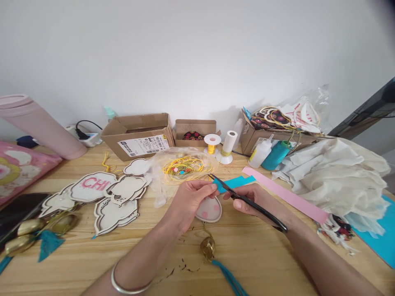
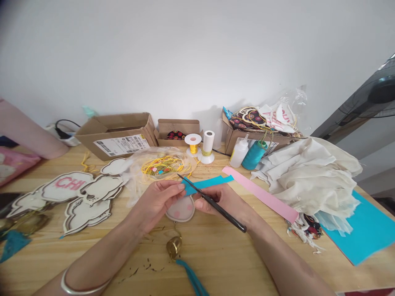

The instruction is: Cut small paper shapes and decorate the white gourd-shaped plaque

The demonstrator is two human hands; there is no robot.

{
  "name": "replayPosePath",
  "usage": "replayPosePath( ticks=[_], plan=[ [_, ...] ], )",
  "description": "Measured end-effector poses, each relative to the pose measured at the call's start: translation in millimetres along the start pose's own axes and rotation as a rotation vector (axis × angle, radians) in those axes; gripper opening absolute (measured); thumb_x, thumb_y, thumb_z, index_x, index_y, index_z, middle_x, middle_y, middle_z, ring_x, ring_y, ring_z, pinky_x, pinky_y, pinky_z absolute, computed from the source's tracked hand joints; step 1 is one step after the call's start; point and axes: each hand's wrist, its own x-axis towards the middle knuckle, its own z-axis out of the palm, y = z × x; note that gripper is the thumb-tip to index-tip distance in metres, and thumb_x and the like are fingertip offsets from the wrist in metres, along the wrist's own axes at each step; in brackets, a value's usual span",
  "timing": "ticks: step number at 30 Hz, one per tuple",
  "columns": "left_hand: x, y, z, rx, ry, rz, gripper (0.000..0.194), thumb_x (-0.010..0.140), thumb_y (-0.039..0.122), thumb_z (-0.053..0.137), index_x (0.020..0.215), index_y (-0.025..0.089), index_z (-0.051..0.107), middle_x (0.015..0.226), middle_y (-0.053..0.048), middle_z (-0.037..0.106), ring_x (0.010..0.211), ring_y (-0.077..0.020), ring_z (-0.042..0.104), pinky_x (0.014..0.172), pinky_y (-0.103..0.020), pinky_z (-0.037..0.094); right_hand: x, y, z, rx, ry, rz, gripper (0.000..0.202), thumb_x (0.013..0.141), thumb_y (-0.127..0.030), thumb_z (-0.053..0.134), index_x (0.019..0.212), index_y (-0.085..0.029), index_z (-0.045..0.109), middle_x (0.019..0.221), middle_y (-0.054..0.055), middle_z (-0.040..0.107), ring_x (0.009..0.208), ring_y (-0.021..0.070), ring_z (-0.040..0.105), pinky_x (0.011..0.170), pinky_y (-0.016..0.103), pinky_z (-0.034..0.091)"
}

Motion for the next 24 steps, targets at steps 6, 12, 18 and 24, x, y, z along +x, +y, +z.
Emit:
replayPosePath(
  ticks=[6,12,18,24],
  plan=[
    [-1,-1,-1.0,0.003,0.012,0.005,0.011,0.064,0.025,0.069,0.06,0.015,0.069,0.058,0.0,0.061,0.058,-0.01,0.052,0.063,-0.023,0.041,1,-1,1,0.012,0.008,0.01,0.054,0.071,-0.064,0.051,0.077,-0.013,0.067,0.06,0.001,0.044,0.062,0.0138,0.04,0.051,0.023,0.033],
    [2,-3,0.7,-0.116,0.031,-0.013,0.008,0.062,0.024,0.072,0.063,0.015,0.07,0.057,0.0,0.064,0.058,-0.0092,0.054,0.063,-0.021,0.042,5,9,7,0.089,0.006,0.032,0.051,0.07,-0.062,0.054,0.08,-0.012,0.063,0.06,-0.003,0.035,0.054,0.0083,0.029,0.049,0.022,0.028],
    [-1,-4,5.0,-0.205,0.044,0.01,0.009,0.066,0.022,0.07,0.061,0.015,0.069,0.059,0.0,0.065,0.06,-0.0081,0.056,0.067,-0.02,0.043,9,6,12,0.171,0.015,0.021,0.057,0.067,-0.067,0.053,0.086,-0.013,0.056,0.064,-0.002,0.038,0.057,0.0093,0.032,0.05,0.022,0.03],
    [-2,-4,6.8,-0.225,0.044,0.046,0.009,0.066,0.021,0.069,0.059,0.016,0.068,0.057,0.002,0.063,0.059,-0.0078,0.054,0.066,-0.02,0.041,4,18,8,0.151,-0.043,0.004,0.06,0.068,-0.067,0.052,0.099,-0.015,0.051,0.07,-0.001,0.039,0.059,0.0101,0.031,0.05,0.022,0.027]
  ],
)
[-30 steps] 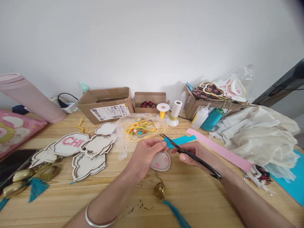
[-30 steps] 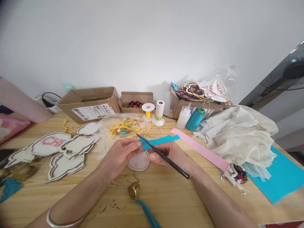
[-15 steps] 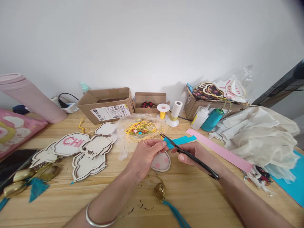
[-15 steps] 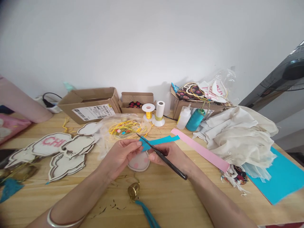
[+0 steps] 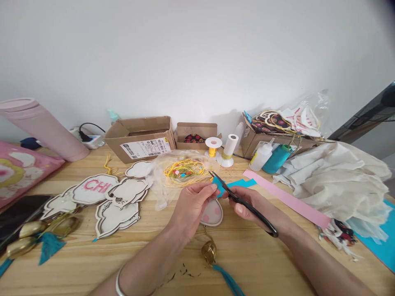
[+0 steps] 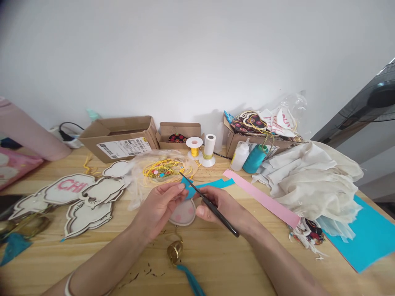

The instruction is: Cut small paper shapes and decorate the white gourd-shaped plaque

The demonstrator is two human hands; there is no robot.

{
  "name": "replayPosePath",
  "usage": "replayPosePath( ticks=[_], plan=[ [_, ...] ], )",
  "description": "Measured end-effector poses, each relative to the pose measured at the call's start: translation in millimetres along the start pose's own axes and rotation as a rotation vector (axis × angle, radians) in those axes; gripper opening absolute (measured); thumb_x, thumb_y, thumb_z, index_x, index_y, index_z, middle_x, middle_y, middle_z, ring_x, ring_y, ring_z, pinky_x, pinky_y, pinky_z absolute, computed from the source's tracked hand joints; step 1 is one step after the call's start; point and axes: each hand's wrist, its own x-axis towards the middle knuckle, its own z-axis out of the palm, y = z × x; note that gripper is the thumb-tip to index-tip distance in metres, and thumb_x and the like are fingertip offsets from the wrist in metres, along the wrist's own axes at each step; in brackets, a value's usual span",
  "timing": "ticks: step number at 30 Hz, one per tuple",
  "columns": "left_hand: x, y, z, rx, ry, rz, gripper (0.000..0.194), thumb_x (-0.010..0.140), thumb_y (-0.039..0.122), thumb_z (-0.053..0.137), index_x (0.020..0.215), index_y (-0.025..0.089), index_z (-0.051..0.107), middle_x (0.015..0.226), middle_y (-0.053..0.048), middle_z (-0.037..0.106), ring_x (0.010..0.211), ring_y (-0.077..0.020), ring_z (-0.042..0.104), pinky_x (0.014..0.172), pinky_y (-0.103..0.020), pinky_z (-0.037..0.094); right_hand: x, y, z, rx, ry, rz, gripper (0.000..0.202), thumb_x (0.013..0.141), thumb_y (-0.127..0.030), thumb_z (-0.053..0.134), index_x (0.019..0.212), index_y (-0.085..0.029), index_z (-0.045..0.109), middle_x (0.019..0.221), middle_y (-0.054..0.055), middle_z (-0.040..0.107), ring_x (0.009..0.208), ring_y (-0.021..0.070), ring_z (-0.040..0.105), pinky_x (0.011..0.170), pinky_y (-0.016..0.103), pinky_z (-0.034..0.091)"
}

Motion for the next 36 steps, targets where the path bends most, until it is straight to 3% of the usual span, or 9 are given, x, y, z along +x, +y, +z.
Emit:
replayPosePath(
  ticks=[4,7,13,16,24,28,36],
  plan=[
    [0,3,1.2,-0.032,0.021,0.027,0.009,0.064,0.021,0.071,0.057,0.015,0.068,0.055,0.002,0.061,0.059,-0.0077,0.053,0.067,-0.021,0.041,-8,-5,-11,-0.098,-0.026,0.02,0.063,0.066,-0.065,0.057,0.105,-0.016,0.05,0.08,0.002,0.044,0.065,0.0119,0.036,0.055,0.023,0.031],
    [2,4,0.4,-0.058,0.065,0.045,0.008,0.062,0.022,0.072,0.06,0.015,0.069,0.056,0.001,0.062,0.06,-0.0079,0.053,0.068,-0.021,0.042,-8,-19,-13,-0.121,0.018,0.074,0.065,0.06,-0.069,0.058,0.096,-0.015,0.052,0.077,0.002,0.046,0.064,0.012,0.038,0.056,0.025,0.033],
    [1,-3,-0.1,0.08,0.069,0.082,0.01,0.065,0.026,0.071,0.065,0.016,0.071,0.059,0.0,0.063,0.062,-0.0092,0.054,0.066,-0.021,0.042,6,-33,5,0.106,0.438,0.023,0.053,0.054,-0.06,0.068,0.082,-0.016,0.054,0.064,-0.002,0.049,0.053,0.0089,0.043,0.049,0.023,0.036],
    [-3,-10,4.1,0.188,0.072,0.045,0.012,0.065,0.029,0.07,0.07,0.018,0.072,0.064,-0.001,0.066,0.063,-0.0104,0.055,0.064,-0.022,0.041,9,-28,15,0.178,0.524,-0.032,0.047,0.053,-0.047,0.074,0.084,-0.018,0.055,0.066,-0.001,0.055,0.057,0.011,0.051,0.053,0.024,0.042],
    [-7,-17,13.8,0.241,0.097,0.045,0.014,0.06,0.03,0.073,0.067,0.019,0.073,0.059,-0.001,0.068,0.056,-0.009,0.053,0.055,-0.019,0.039,7,-11,16,0.179,0.587,-0.107,0.039,0.059,-0.032,0.074,0.091,-0.018,0.057,0.073,0.0,0.06,0.063,0.0128,0.057,0.057,0.025,0.046],
    [-7,-12,15.5,0.271,0.07,0.037,0.015,0.056,0.029,0.075,0.066,0.018,0.073,0.061,-0.003,0.069,0.058,-0.0117,0.056,0.055,-0.02,0.04,6,-11,12,0.177,0.553,-0.098,0.041,0.058,-0.03,0.074,0.093,-0.018,0.056,0.071,-0.001,0.059,0.06,0.0118,0.056,0.055,0.025,0.045],
    [-5,-4,13.8,0.383,0.033,0.078,0.013,0.058,0.028,0.074,0.066,0.019,0.072,0.055,0.001,0.064,0.048,-0.0087,0.048,0.046,-0.019,0.035,4,-15,6,0.187,0.497,-0.065,0.041,0.054,-0.024,0.076,0.088,-0.017,0.055,0.067,-0.003,0.056,0.059,0.0101,0.052,0.055,0.023,0.043]
  ],
)
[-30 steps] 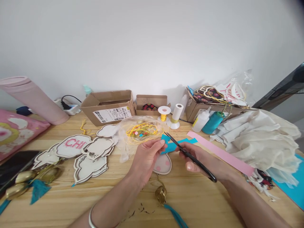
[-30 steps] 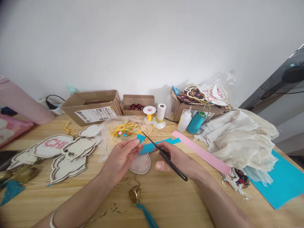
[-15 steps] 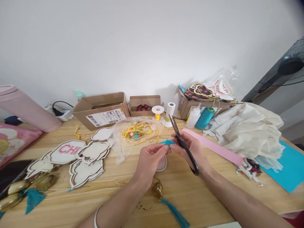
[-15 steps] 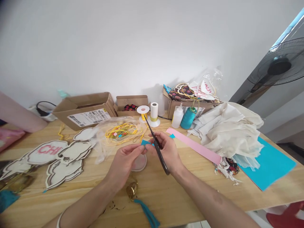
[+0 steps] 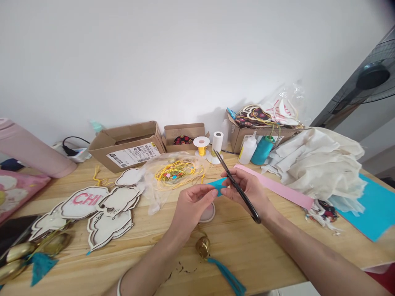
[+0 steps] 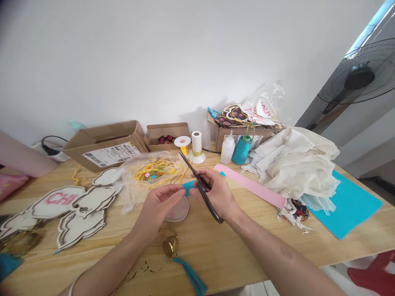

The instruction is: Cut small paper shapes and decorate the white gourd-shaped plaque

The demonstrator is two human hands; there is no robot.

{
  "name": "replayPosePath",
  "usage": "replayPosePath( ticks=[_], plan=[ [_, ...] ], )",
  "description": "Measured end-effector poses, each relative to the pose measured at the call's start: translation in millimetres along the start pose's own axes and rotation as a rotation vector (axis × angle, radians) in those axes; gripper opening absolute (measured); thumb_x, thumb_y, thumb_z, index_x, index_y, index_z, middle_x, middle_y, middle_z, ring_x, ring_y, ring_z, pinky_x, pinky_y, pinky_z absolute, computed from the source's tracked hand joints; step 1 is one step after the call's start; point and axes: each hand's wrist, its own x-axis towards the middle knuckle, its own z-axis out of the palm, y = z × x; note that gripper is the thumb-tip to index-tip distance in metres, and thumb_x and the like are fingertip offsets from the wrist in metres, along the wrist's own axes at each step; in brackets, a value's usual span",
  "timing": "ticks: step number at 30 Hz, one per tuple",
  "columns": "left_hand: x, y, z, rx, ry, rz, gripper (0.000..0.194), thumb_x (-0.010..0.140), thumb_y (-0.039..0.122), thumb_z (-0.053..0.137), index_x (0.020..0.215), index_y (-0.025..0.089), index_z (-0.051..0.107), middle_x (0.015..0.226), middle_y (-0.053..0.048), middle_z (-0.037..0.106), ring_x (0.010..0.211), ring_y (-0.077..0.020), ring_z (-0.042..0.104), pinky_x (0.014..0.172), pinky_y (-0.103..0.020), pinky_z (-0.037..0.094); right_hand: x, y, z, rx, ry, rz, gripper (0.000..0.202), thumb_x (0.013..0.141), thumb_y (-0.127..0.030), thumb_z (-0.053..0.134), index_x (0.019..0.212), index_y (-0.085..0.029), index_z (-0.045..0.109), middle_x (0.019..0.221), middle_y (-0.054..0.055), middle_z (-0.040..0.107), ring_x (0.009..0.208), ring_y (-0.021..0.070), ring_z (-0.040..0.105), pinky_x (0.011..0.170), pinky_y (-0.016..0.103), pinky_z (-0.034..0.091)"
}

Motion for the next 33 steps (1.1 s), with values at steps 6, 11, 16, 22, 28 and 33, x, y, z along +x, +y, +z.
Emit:
replayPosePath(
  ticks=[6,11,16,22,28,33],
  plan=[
    [0,-4,-2.3,0.047,-0.027,-0.053,0.014,0.06,0.031,0.073,0.066,0.018,0.072,0.051,0.003,0.061,0.043,-0.0059,0.043,0.043,-0.019,0.03,1,2,1,-0.027,-0.033,0.023,0.041,0.054,-0.028,0.076,0.086,-0.017,0.052,0.069,-0.001,0.057,0.062,0.0123,0.053,0.058,0.025,0.042],
    [5,-7,-7.2,-0.091,0.059,-0.063,0.017,0.058,0.031,0.075,0.069,0.018,0.072,0.062,-0.001,0.068,0.055,-0.0095,0.054,0.051,-0.019,0.039,-2,0,-3,0.011,-0.078,-0.045,0.042,0.065,-0.045,0.068,0.091,-0.017,0.052,0.071,-0.001,0.051,0.062,0.0109,0.047,0.057,0.023,0.038],
    [14,-5,-15.8,-0.304,0.166,0.0,0.016,0.057,0.028,0.076,0.068,0.017,0.072,0.067,-0.001,0.069,0.064,-0.01,0.059,0.065,-0.021,0.044,-10,-6,-9,-0.07,-0.351,-0.066,0.048,0.078,-0.061,0.044,0.09,-0.015,0.051,0.07,-0.001,0.04,0.055,0.0082,0.033,0.048,0.021,0.028],
    [14,3,-20.3,-0.422,0.221,0.062,0.012,0.058,0.023,0.076,0.067,0.016,0.071,0.067,0.0,0.069,0.066,-0.0081,0.059,0.071,-0.02,0.046,-11,-14,-10,-0.317,-0.49,0.076,0.05,0.078,-0.064,0.041,0.076,-0.015,0.052,0.06,-0.004,0.031,0.051,0.0076,0.029,0.042,0.021,0.02],
    [11,0,-17.1,-0.414,0.174,0.034,0.012,0.061,0.024,0.075,0.07,0.017,0.071,0.067,0.0,0.069,0.066,-0.0087,0.06,0.068,-0.02,0.046,-10,-18,-6,-0.272,-0.497,0.057,0.048,0.079,-0.062,0.041,0.068,-0.016,0.048,0.056,-0.005,0.027,0.047,0.0069,0.026,0.041,0.022,0.017],
    [7,-2,-11.5,-0.41,0.131,0.041,0.01,0.062,0.024,0.074,0.07,0.018,0.071,0.07,0.001,0.069,0.066,-0.009,0.06,0.07,-0.022,0.046,-10,-12,-2,-0.208,-0.475,0.031,0.044,0.082,-0.058,0.04,0.069,-0.016,0.045,0.058,-0.005,0.026,0.048,0.0064,0.024,0.042,0.022,0.018]
  ],
)
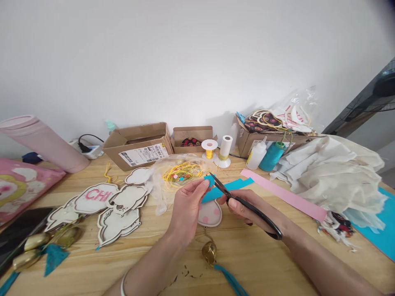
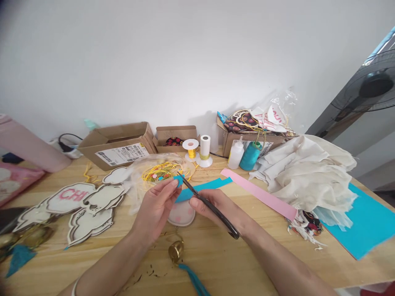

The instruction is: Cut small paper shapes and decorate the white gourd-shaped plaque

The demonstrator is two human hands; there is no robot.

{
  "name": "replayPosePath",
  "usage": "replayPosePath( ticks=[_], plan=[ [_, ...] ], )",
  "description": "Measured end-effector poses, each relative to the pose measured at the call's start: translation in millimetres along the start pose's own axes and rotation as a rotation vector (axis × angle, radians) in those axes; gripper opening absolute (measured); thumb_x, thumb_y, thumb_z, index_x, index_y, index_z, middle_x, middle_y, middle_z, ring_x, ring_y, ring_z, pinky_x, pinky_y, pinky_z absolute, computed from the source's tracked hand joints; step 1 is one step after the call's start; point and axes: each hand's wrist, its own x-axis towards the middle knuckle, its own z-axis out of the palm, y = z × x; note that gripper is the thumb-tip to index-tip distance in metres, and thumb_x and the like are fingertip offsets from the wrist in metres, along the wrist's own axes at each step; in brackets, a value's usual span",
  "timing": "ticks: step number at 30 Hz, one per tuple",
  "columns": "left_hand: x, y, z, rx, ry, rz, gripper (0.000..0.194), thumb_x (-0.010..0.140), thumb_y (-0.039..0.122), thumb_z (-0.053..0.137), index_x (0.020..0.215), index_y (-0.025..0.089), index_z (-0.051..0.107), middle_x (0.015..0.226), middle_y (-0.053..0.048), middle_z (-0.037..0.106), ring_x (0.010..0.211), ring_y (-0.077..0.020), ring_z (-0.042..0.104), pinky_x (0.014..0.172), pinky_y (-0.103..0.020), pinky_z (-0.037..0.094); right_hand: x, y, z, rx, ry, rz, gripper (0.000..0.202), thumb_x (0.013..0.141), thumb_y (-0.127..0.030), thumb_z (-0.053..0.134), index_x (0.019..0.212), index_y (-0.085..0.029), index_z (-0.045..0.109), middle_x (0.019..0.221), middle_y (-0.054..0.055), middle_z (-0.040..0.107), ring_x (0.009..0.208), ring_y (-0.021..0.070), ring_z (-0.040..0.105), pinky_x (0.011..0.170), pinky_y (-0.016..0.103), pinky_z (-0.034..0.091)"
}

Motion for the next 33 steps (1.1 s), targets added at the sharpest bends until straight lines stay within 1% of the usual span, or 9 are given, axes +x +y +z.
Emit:
replayPosePath(
  ticks=[3,8,12,16,18,22,26,29,33],
  plan=[
    [-2,-1,2.6,-0.011,-0.021,-0.01,0.007,0.063,0.022,0.073,0.069,0.018,0.071,0.069,0.001,0.069,0.065,-0.0079,0.059,0.069,-0.021,0.045,1,4,2,0.018,0.015,0.006,0.044,0.083,-0.058,0.038,0.068,-0.017,0.041,0.061,-0.004,0.028,0.049,0.0063,0.024,0.042,0.021,0.019],
    [-6,-3,4.9,-0.013,-0.018,-0.053,0.008,0.064,0.023,0.072,0.07,0.017,0.071,0.069,0.0,0.069,0.066,-0.0082,0.058,0.068,-0.02,0.044,3,5,6,0.099,0.055,0.033,0.046,0.079,-0.062,0.041,0.066,-0.018,0.037,0.06,-0.004,0.027,0.049,0.0064,0.023,0.04,0.02,0.02],
    [-8,-3,7.3,0.02,-0.071,-0.087,0.01,0.066,0.026,0.071,0.072,0.018,0.072,0.068,-0.001,0.068,0.065,-0.0103,0.058,0.068,-0.022,0.044,4,5,10,0.157,0.075,0.03,0.045,0.078,-0.061,0.044,0.068,-0.017,0.04,0.059,-0.005,0.026,0.048,0.006,0.022,0.039,0.019,0.021],
    [-11,-3,10.2,0.001,-0.127,-0.08,0.013,0.068,0.027,0.069,0.073,0.016,0.072,0.068,-0.002,0.068,0.064,-0.0113,0.056,0.07,-0.024,0.044,6,9,11,0.167,0.068,0.006,0.045,0.079,-0.061,0.042,0.078,-0.015,0.047,0.06,-0.004,0.027,0.048,0.0064,0.021,0.039,0.019,0.021],
    [-11,-4,11.2,-0.008,-0.109,-0.087,0.013,0.068,0.027,0.069,0.073,0.016,0.072,0.069,-0.002,0.067,0.064,-0.0114,0.056,0.07,-0.025,0.044,7,11,11,0.163,0.064,-0.006,0.045,0.08,-0.06,0.041,0.081,-0.015,0.049,0.061,-0.004,0.028,0.049,0.0067,0.021,0.039,0.019,0.02],
    [-12,-4,12.1,-0.01,-0.054,-0.115,0.013,0.067,0.027,0.069,0.072,0.016,0.071,0.068,-0.002,0.067,0.063,-0.0111,0.056,0.07,-0.025,0.043,8,15,14,0.186,0.076,-0.027,0.043,0.081,-0.058,0.043,0.081,-0.015,0.051,0.061,-0.004,0.029,0.049,0.0066,0.021,0.039,0.018,0.02],
    [-12,-5,11.8,-0.006,-0.034,-0.115,0.013,0.066,0.028,0.07,0.071,0.015,0.071,0.066,-0.001,0.066,0.064,-0.011,0.057,0.072,-0.025,0.044,9,16,16,0.214,0.093,-0.031,0.042,0.081,-0.056,0.044,0.084,-0.015,0.054,0.06,-0.004,0.027,0.049,0.0066,0.02,0.039,0.018,0.019],
    [-12,-5,11.8,-0.015,-0.018,-0.114,0.013,0.065,0.027,0.071,0.072,0.016,0.07,0.066,-0.001,0.066,0.064,-0.0107,0.057,0.072,-0.024,0.044,10,15,18,0.212,0.093,-0.018,0.046,0.081,-0.058,0.043,0.088,-0.014,0.055,0.059,-0.005,0.026,0.047,0.0066,0.019,0.038,0.019,0.018],
    [-12,-5,12.0,-0.006,-0.02,-0.106,0.014,0.064,0.028,0.071,0.069,0.016,0.07,0.062,-0.001,0.065,0.062,-0.0108,0.056,0.069,-0.024,0.043,12,14,19,0.17,0.129,0.01,0.05,0.078,-0.061,0.043,0.088,-0.014,0.056,0.056,-0.005,0.028,0.046,0.0066,0.02,0.038,0.019,0.019]
  ],
)
